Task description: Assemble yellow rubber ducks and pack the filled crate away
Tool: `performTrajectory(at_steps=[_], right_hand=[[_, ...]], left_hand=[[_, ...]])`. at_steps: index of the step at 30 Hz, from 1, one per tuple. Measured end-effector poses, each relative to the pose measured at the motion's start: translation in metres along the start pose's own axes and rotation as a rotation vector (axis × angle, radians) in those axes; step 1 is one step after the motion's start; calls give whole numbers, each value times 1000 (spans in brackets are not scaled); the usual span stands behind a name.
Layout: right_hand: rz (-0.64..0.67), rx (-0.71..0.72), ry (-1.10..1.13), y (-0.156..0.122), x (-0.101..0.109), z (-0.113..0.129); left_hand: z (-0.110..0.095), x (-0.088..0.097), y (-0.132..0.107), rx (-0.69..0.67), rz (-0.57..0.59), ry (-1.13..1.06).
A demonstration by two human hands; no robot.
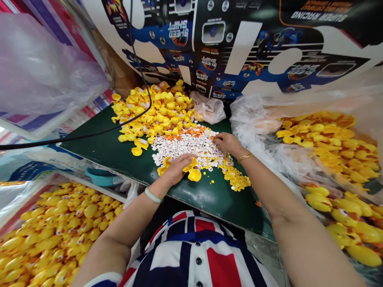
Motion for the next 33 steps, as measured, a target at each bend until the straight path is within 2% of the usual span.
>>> performTrajectory(at_steps=[2, 7, 10, 12, 14, 18, 20, 22, 25, 27, 29, 33], right_hand=[[42, 6, 101, -12, 0, -2], [187, -89, 629, -43, -12, -7], [217, -156, 719, -54, -16, -9], [234, -168, 684, -58, -14, -9], [291, -119, 595, -63, -10, -9], [638, 81, 362, -73, -2, -9], [727, 130, 235, -72, 2, -10], [599, 141, 128, -60, 8, -9], [222, 143, 55, -29, 13, 4], [59, 162, 62, -7, 10, 21], [11, 180, 55, 14, 1, 39], [31, 199, -41, 40, -16, 64]], left_hand=[[8, -6, -4, 39, 54, -39], [27, -15, -7, 20, 91, 7], [31, -16, -6, 32, 71, 13], [32, -15, -7, 44, 47, 9], [32, -12, -8, 47, 45, 3], [33, -8, -11, 50, 97, -65], [32, -8, -11, 58, 113, -91], [30, -10, -10, 74, 110, -101], [27, -14, -8, 97, 92, -117], [25, -15, -6, 101, 93, -121], [24, -15, -5, 98, 99, -115], [26, -10, -1, 41, 72, -91]])
Point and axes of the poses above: each hand's wrist, its own y-axis towards the middle knuckle, its own x-axis out of the back of the hand, z = x × y, the point moved 3 cm from there along y, towards the middle knuckle, and after that the axes turned 1 degree about -z, right-handed, at the moved point
